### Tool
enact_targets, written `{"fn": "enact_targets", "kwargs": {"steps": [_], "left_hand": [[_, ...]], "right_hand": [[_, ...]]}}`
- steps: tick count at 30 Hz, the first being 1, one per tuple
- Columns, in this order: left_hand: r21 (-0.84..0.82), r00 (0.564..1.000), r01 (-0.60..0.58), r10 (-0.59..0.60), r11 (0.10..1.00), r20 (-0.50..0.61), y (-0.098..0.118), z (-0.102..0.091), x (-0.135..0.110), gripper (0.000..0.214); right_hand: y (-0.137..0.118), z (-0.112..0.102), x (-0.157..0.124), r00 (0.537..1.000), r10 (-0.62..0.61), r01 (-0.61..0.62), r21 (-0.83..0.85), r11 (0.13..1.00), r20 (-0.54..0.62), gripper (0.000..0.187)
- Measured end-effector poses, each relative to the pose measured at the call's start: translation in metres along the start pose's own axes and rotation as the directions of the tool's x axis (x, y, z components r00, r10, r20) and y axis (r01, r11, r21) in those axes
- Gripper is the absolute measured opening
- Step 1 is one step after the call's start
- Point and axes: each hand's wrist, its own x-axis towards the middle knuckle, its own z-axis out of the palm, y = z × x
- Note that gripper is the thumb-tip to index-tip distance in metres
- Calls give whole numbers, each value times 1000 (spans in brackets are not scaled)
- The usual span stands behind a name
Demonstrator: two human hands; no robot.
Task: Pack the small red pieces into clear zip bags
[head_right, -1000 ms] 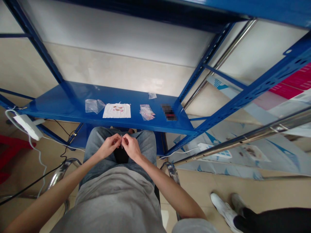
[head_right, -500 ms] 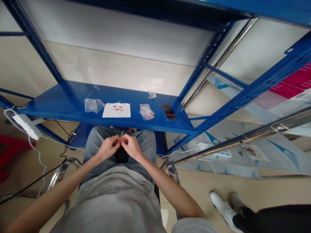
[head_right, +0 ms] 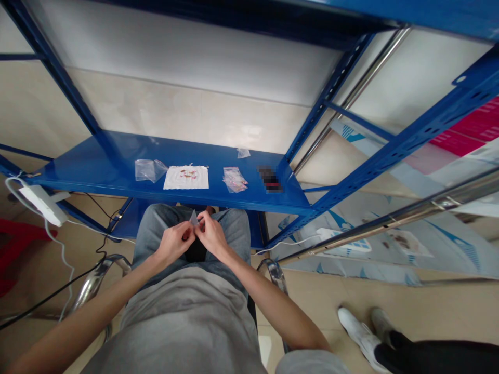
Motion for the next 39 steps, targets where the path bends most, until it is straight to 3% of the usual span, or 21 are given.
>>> {"fn": "enact_targets", "kwargs": {"steps": [5,8,11,12,15,18,24,28,33,36,39], "left_hand": [[-40,1000,16,-17,999,-19,4,-1,-3,15],[-216,995,58,-73,975,-66,1,-5,2,12],[-395,969,99,-178,913,-169,-12,-7,12,23],[-466,964,125,-219,876,-153,-17,-7,15,28],[-699,949,265,-308,664,67,-31,-6,21,39],[-808,925,355,-303,470,230,-36,-3,23,46],[-837,908,404,-276,370,316,-37,-3,23,44],[-843,905,411,-263,348,333,-38,-8,23,44],[-833,925,368,-258,413,281,-39,-13,25,41],[-821,943,297,-283,488,173,-43,-25,35,39],[-793,954,191,-300,578,11,-51,-50,60,38]], "right_hand": [[4,-1,2,998,26,-26,12,1000,-56,23],[6,-4,3,999,30,-22,199,980,-37,17],[8,-8,7,998,53,-54,434,899,15,17],[9,-9,8,998,56,-65,497,865,34,19],[10,-14,13,995,60,-95,618,781,78,28],[11,-15,15,994,70,-109,662,741,86,35],[16,-16,18,992,111,-126,688,715,66,42],[16,-19,19,989,141,-124,685,718,31,43],[11,-22,21,994,109,-95,689,718,24,40],[7,-27,31,995,92,-84,691,718,26,36],[7,-35,57,990,112,-24,685,728,-84,33]]}}
